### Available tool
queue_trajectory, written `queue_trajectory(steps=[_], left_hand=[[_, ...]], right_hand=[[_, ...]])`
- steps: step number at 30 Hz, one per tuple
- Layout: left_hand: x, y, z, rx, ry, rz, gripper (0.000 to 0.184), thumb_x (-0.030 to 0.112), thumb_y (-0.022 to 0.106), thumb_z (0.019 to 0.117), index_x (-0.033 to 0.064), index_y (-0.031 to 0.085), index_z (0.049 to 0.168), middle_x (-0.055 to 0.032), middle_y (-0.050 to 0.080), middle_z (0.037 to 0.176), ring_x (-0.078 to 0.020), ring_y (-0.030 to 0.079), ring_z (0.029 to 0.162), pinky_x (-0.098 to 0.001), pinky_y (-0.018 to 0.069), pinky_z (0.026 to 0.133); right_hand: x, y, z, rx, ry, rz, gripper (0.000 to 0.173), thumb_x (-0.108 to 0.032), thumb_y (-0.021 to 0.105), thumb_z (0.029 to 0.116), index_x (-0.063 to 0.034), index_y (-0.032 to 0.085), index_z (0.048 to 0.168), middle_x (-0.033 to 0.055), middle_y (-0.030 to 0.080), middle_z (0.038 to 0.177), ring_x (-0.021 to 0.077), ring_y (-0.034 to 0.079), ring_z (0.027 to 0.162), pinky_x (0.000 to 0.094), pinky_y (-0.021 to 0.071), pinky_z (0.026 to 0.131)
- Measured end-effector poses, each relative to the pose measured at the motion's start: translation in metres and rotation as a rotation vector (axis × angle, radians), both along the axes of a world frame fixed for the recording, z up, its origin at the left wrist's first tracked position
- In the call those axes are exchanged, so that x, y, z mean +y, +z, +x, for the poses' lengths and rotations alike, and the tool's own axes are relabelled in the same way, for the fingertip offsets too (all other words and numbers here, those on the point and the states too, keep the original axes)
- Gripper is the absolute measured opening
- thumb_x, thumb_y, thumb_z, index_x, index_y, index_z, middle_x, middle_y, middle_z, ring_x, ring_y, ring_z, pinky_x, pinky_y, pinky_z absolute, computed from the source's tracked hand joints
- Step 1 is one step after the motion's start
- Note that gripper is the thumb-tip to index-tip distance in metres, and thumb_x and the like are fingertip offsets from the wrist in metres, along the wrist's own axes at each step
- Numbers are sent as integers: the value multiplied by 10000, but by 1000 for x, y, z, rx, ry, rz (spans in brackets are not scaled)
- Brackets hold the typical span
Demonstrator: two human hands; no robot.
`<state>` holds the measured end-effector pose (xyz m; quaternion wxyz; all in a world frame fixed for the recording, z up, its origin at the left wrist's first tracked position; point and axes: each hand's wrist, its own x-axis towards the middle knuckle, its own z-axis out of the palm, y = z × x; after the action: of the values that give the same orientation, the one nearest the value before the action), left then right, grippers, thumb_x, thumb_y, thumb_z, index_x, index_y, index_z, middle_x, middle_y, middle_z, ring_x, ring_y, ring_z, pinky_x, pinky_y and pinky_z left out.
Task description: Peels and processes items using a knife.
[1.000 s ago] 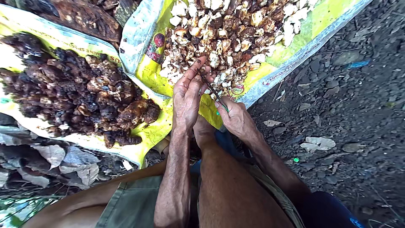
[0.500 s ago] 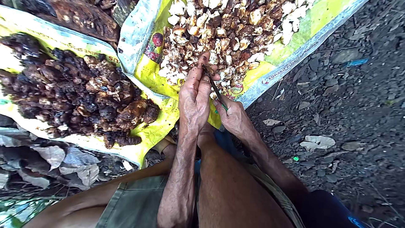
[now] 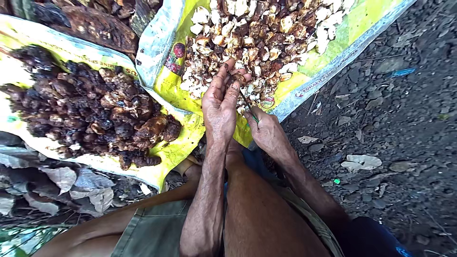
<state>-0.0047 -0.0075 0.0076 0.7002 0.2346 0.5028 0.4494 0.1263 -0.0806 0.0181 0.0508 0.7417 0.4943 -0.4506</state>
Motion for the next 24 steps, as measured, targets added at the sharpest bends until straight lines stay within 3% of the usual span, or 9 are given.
queue_trajectory(steps=[4,5,8,11,18,21,24], left_hand=[[9,21,4,168,-39,-87,468,16,514,1042,-4,459,1506,-126,567,1458,-177,612,1269,-326,517,1067],[13,22,6,180,-26,-77,466,12,526,1033,-14,472,1495,-134,566,1461,-182,611,1270,-330,524,1061],[28,26,7,121,-63,-29,481,3,505,1034,-40,435,1507,-170,521,1500,-235,603,1292,-384,536,1070],[45,27,3,47,-96,-81,495,12,467,1051,-11,396,1541,-157,450,1561,-242,552,1355,-402,519,1098],[52,23,-12,21,-149,-153,456,58,372,1090,48,419,1544,-110,387,1612,-261,565,1340,-431,551,1057],[54,27,-14,-53,-146,-116,449,73,347,1102,31,406,1546,-142,405,1594,-293,589,1310,-451,563,1036],[55,27,-14,-148,-40,-139,398,150,294,1129,-24,466,1443,-194,579,1389,-307,672,1168,-452,592,973]], right_hand=[[9,12,1,-179,59,60,276,-318,506,1085,-64,605,1040,111,588,656,332,637,604,515,487,532],[13,14,2,-203,60,74,267,-313,513,1081,-65,607,1048,115,594,654,340,640,600,520,486,526],[23,18,9,-205,4,114,286,-338,488,1090,-84,589,1004,89,542,617,302,591,545,486,445,483],[31,14,21,-198,-61,134,348,-392,459,1094,-87,609,1018,77,546,635,282,582,557,483,446,501],[27,9,32,-165,-133,182,378,-423,462,1085,-98,566,923,33,460,600,207,496,520,414,389,488],[23,7,33,-122,-174,228,377,-423,470,1080,-103,587,919,7,456,609,164,475,520,383,386,498],[20,9,33,-104,-173,234,363,-415,470,1079,-115,596,918,-4,460,607,148,472,516,371,383,497]])
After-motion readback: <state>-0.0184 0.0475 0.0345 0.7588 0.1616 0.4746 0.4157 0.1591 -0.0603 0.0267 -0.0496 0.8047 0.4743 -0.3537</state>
